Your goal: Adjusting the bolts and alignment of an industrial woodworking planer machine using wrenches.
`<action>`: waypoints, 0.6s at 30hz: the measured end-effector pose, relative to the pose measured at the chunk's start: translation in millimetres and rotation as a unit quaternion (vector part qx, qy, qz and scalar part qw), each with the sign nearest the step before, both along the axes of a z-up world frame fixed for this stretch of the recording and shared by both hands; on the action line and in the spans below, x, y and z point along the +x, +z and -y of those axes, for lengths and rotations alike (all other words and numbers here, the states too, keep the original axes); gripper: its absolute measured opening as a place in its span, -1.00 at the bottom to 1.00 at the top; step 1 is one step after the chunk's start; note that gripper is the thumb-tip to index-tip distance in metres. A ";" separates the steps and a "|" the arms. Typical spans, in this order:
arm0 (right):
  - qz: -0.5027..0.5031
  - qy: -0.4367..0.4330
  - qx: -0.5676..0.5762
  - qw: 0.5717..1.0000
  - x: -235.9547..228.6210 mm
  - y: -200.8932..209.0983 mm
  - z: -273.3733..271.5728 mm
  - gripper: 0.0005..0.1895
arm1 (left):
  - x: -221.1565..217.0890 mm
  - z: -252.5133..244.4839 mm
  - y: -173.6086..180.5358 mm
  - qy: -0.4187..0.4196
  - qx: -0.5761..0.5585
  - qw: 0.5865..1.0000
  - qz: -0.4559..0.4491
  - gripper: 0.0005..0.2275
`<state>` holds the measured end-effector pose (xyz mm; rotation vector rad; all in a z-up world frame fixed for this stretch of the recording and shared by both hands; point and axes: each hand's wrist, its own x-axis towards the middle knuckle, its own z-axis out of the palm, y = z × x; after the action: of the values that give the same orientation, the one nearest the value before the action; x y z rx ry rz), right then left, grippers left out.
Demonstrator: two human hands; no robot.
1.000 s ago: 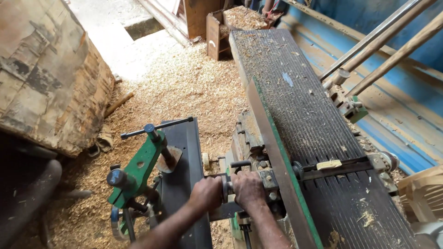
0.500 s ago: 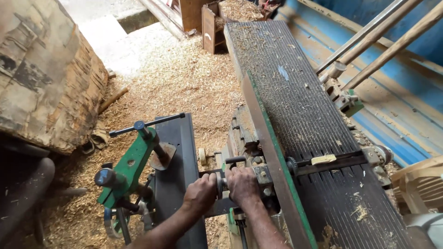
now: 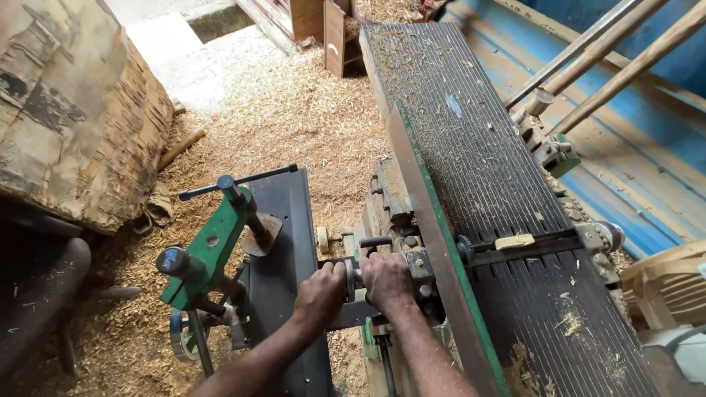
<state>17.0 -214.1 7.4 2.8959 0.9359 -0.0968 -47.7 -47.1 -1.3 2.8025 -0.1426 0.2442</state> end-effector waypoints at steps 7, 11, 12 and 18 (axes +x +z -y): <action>0.024 -0.003 0.043 0.999 -6.0 16.8 -4.1 -0.88 | 54.4 -33.9 3.0 -0.056 -0.151 0.924 -0.347 -0.89; 0.040 0.008 0.055 0.998 -4.7 4.6 -2.4 -0.90 | 24.0 -18.1 -9.7 -0.042 -0.155 0.936 -0.315 -0.87; 0.061 0.012 0.054 0.997 0.2 -0.3 0.5 -0.86 | 6.3 -6.7 -9.9 0.001 -0.092 0.996 -0.019 -0.85; 0.033 0.001 0.066 0.997 -7.1 20.9 -5.0 -0.80 | 13.5 -5.9 29.2 -0.011 -0.032 0.986 -0.161 -0.86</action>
<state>9.9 -209.1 28.3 2.9966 0.9681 0.0619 -34.3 -41.1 27.9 2.7290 -0.0881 -0.2058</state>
